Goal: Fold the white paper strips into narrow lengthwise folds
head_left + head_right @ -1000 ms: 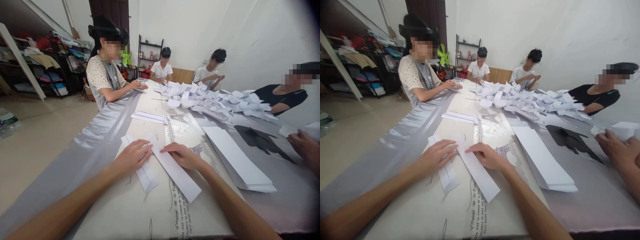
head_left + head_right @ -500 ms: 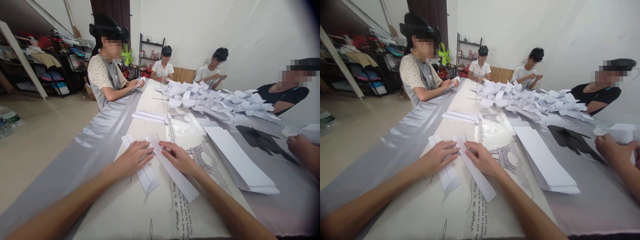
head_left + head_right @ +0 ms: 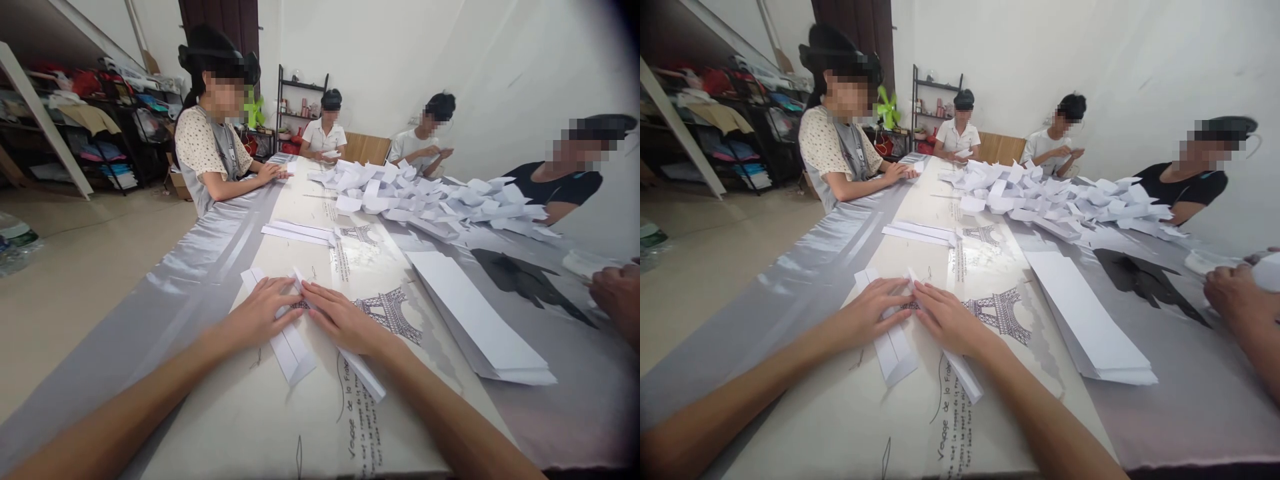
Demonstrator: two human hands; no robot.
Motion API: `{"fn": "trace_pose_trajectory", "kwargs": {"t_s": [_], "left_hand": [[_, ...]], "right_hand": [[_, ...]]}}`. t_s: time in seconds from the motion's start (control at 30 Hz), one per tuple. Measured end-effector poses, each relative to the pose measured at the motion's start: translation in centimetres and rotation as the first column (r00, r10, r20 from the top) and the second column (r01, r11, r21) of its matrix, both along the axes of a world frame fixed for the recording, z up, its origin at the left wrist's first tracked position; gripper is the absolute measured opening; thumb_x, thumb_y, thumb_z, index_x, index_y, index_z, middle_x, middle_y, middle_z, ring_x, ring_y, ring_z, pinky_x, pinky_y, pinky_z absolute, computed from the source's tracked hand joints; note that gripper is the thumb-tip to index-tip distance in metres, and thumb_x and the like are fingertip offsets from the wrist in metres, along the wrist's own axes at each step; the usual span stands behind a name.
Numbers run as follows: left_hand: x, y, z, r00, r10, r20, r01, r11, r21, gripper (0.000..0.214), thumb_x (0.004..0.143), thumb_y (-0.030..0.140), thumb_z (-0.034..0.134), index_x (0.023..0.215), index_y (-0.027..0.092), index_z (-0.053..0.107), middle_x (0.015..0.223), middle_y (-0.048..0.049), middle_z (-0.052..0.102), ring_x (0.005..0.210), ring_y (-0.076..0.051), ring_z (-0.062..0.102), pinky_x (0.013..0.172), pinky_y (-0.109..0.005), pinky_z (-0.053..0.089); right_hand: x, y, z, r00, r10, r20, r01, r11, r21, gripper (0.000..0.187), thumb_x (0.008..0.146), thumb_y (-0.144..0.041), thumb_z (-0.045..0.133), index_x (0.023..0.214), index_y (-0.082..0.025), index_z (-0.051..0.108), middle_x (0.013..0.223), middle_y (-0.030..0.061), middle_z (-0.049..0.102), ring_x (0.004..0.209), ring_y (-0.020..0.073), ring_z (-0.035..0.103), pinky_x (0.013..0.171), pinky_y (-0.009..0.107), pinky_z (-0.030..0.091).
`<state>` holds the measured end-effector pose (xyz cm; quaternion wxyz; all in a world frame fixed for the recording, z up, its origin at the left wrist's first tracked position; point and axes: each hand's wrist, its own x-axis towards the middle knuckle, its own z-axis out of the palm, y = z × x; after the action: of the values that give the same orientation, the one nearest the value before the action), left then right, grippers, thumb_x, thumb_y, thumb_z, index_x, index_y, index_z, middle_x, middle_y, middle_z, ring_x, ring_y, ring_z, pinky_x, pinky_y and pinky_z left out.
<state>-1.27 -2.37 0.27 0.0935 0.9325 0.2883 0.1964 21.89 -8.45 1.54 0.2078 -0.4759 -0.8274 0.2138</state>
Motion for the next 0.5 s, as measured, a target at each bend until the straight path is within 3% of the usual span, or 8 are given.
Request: {"fn": "trace_pose_trajectory", "kwargs": {"t_s": [0.13,0.5], "left_hand": [[-0.1,-0.1,0.3,1.000,0.021,0.022,-0.021,1.000,0.013,0.032,0.102,0.041,0.051,0.124,0.028,0.071,0.139,-0.0127,0.058,0.134,-0.030,0.051,0.112,-0.052,0.042],[-0.9,0.6,1.1,0.997,-0.080,-0.014,0.080,0.996,0.035,0.034,0.104,0.042,0.049,0.131,0.029,0.064,0.133,-0.0079,0.065,0.131,-0.026,0.055,0.109,-0.042,0.044]], "right_hand": [[-0.1,0.2,-0.1,0.999,0.006,0.053,-0.006,1.000,0.007,0.052,0.107,-0.038,0.038,0.158,-0.028,0.035,0.165,0.0000,0.029,0.154,0.0218,0.023,0.127,0.048,0.024],[-0.3,0.0,0.0,0.997,0.057,0.062,-0.058,0.998,0.027,0.061,0.105,-0.023,0.038,0.162,-0.034,0.021,0.166,-0.0043,0.026,0.153,0.0228,0.026,0.127,0.048,0.026]]}}
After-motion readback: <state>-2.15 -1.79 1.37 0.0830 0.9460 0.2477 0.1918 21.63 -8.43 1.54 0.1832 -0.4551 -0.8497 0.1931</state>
